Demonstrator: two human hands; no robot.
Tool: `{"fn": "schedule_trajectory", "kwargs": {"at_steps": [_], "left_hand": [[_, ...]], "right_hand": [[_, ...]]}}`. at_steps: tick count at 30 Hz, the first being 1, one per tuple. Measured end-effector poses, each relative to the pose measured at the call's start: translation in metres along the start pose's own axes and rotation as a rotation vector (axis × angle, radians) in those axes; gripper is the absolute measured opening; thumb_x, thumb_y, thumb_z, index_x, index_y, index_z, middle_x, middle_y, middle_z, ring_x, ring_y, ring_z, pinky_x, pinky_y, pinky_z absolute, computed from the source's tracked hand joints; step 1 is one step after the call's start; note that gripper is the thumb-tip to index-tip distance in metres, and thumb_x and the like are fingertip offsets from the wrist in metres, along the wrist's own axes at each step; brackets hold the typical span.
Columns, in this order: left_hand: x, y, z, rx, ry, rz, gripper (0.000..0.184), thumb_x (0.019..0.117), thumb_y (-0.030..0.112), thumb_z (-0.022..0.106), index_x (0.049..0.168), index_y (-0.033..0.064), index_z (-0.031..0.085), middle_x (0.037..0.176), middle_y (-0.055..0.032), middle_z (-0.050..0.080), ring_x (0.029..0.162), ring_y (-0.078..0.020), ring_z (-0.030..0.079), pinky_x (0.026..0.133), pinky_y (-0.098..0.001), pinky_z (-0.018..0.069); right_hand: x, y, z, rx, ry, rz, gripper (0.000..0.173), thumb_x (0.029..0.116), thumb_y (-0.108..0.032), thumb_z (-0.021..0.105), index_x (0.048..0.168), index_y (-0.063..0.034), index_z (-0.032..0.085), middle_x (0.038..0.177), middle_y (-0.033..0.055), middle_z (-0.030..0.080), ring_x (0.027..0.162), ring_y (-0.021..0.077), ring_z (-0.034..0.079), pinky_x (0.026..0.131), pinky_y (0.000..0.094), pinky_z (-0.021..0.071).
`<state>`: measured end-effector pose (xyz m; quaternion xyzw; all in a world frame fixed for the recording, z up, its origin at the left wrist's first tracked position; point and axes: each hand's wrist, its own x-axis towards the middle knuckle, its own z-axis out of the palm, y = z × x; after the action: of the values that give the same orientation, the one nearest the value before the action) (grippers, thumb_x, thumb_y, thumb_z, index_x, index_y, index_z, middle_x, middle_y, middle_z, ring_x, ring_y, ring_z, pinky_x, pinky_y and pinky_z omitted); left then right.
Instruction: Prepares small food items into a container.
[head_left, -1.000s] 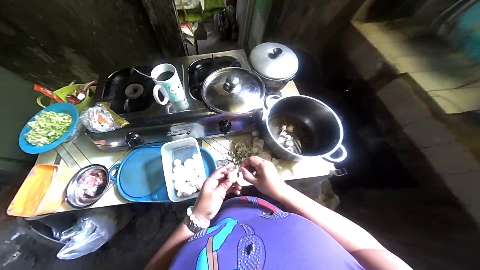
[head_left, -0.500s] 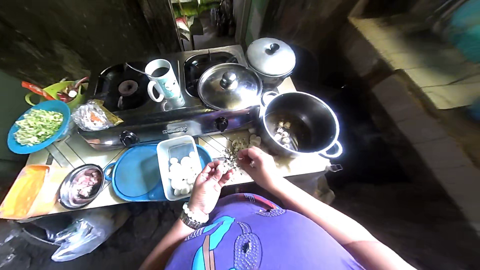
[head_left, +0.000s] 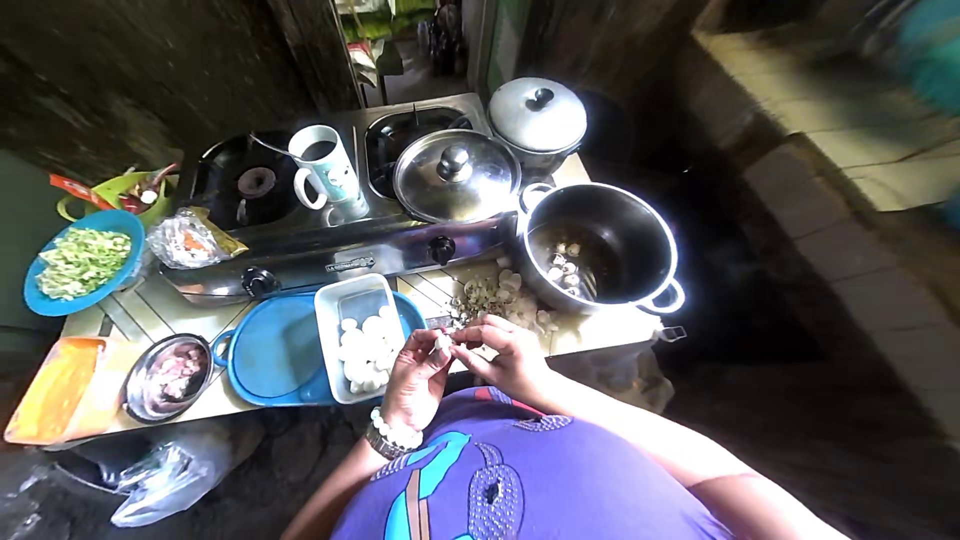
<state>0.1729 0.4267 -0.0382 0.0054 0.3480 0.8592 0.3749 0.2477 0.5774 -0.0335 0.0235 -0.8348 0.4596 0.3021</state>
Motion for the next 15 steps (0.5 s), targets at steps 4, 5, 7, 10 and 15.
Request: {"fn": "schedule_trajectory", "kwargs": {"at_steps": [4, 5, 7, 10, 15], "left_hand": [[-0.0005, 0.0013, 0.0031, 0.020, 0.025, 0.010, 0.013, 0.0890, 0.000, 0.071, 0.092, 0.0126, 0.071, 0.100, -0.0050, 0.074, 0.094, -0.0157, 0.072, 0.091, -0.0327, 0.0596], [-0.0004, 0.0014, 0.0042, 0.028, 0.039, 0.010, 0.013, 0.0898, -0.001, 0.069, 0.091, 0.0120, 0.070, 0.099, -0.0052, 0.074, 0.094, -0.0160, 0.072, 0.091, -0.0332, 0.0596], [-0.0004, 0.0014, 0.0060, 0.043, 0.058, 0.009, 0.014, 0.0911, -0.003, 0.066, 0.092, 0.0111, 0.068, 0.099, -0.0052, 0.074, 0.094, -0.0160, 0.072, 0.091, -0.0335, 0.0594], [-0.0008, 0.0019, 0.0083, 0.060, 0.081, 0.010, 0.017, 0.0915, -0.006, 0.062, 0.091, 0.0105, 0.066, 0.096, -0.0048, 0.074, 0.093, -0.0154, 0.072, 0.091, -0.0332, 0.0594], [-0.0005, 0.0018, 0.0076, 0.084, 0.074, -0.001, 0.015, 0.0922, -0.005, 0.060, 0.095, 0.0082, 0.066, 0.097, -0.0054, 0.072, 0.091, -0.0151, 0.071, 0.090, -0.0327, 0.0593]], "right_hand": [[-0.0001, 0.0000, 0.0009, -0.080, 0.030, -0.065, 0.016, 0.0922, -0.012, 0.069, 0.097, -0.0006, 0.078, 0.093, 0.0117, 0.076, 0.086, 0.0108, 0.072, 0.082, 0.0181, 0.0559], [-0.0002, -0.0002, 0.0018, -0.098, 0.045, -0.080, 0.015, 0.0914, -0.011, 0.068, 0.096, -0.0006, 0.078, 0.093, 0.0119, 0.077, 0.087, 0.0117, 0.073, 0.083, 0.0188, 0.0563], [-0.0006, 0.0001, 0.0036, -0.110, 0.068, -0.088, 0.014, 0.0907, -0.010, 0.069, 0.094, -0.0003, 0.078, 0.093, 0.0120, 0.078, 0.087, 0.0123, 0.074, 0.083, 0.0196, 0.0570], [-0.0001, 0.0010, 0.0059, -0.110, 0.094, -0.077, 0.012, 0.0893, -0.008, 0.068, 0.090, 0.0000, 0.077, 0.089, 0.0110, 0.077, 0.084, 0.0101, 0.074, 0.081, 0.0184, 0.0572], [0.0015, 0.0010, 0.0046, -0.123, 0.077, -0.002, 0.012, 0.0885, -0.009, 0.067, 0.088, 0.0009, 0.074, 0.080, 0.0095, 0.073, 0.073, 0.0068, 0.068, 0.072, 0.0158, 0.0546]]}}
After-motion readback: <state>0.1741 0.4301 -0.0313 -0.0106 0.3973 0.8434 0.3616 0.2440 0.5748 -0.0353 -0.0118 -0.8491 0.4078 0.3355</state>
